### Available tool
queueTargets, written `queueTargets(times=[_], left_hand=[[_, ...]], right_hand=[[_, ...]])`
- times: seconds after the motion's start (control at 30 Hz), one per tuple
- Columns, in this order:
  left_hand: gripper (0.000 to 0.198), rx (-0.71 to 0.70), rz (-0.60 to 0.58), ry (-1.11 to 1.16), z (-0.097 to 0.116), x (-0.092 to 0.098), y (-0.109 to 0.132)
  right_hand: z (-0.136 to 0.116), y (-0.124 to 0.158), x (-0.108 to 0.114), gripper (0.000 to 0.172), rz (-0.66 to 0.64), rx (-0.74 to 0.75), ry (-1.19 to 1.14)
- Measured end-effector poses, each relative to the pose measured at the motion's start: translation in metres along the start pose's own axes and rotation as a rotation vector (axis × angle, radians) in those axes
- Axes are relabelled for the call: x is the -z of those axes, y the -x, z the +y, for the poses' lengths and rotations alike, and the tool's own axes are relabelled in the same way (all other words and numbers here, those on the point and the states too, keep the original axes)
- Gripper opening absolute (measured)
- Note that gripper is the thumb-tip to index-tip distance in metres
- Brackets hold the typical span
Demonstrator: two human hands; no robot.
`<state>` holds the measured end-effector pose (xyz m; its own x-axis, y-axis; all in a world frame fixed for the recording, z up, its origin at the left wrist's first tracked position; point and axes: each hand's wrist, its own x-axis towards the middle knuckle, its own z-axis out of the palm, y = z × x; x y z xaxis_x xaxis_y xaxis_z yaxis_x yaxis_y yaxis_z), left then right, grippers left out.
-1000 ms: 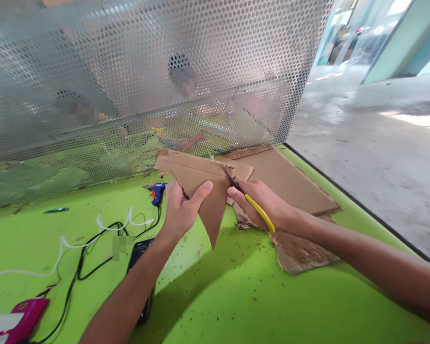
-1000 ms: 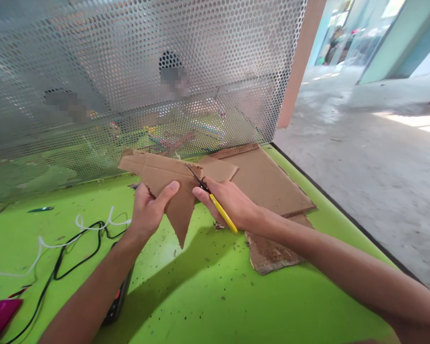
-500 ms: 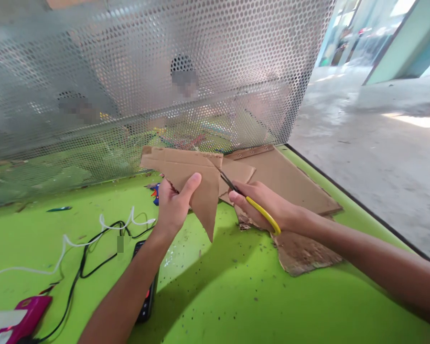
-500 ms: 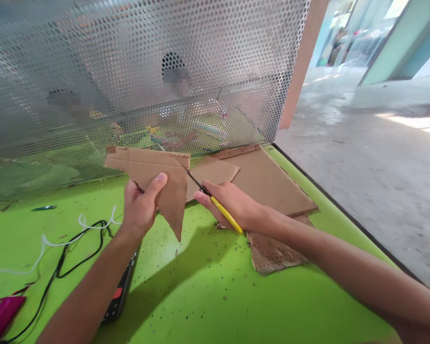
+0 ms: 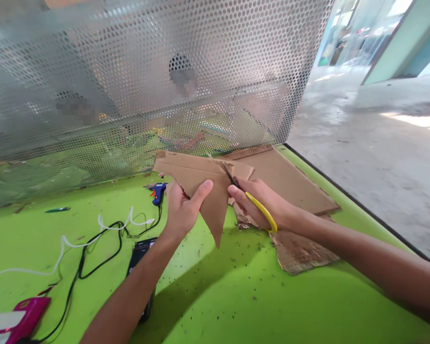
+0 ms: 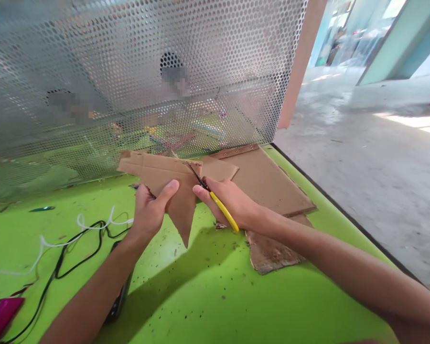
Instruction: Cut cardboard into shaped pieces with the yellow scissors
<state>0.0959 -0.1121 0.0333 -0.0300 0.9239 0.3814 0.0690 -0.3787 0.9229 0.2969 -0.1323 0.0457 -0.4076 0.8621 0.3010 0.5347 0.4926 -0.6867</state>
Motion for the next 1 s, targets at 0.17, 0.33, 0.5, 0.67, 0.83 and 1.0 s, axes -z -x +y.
queueTargets(times=[0.17,0.33,0.5,0.67,0.83,1.0], left_hand=[[0.036,0.022,-0.031,-0.01,0.0,-0.003,0.003],[0.036,0.038,-0.057,-0.031,0.003,-0.002,0.002],[0.028,-0.019,-0.059,-0.091,0.006,0.002,0.0],[0.032,-0.006,-0.025,-0.1,0.008,0.0,0.003],[0.03,0.038,-0.088,-0.051,0.01,-0.004,0.005],[0.029,0.009,-0.123,-0.054,0.012,-0.002,0.002]], right_hand=[[0.003,-0.002,0.0,0.042,0.0,0.005,-0.005],[0.004,-0.002,-0.001,0.039,-0.001,0.034,0.0],[0.0,-0.001,0.002,0.04,-0.038,0.03,-0.018],[0.0,-0.001,0.003,0.041,-0.061,0.025,-0.036],[0.004,-0.001,0.001,0.042,-0.05,0.006,-0.01],[0.003,-0.001,0.004,0.047,-0.088,0.038,-0.022]])
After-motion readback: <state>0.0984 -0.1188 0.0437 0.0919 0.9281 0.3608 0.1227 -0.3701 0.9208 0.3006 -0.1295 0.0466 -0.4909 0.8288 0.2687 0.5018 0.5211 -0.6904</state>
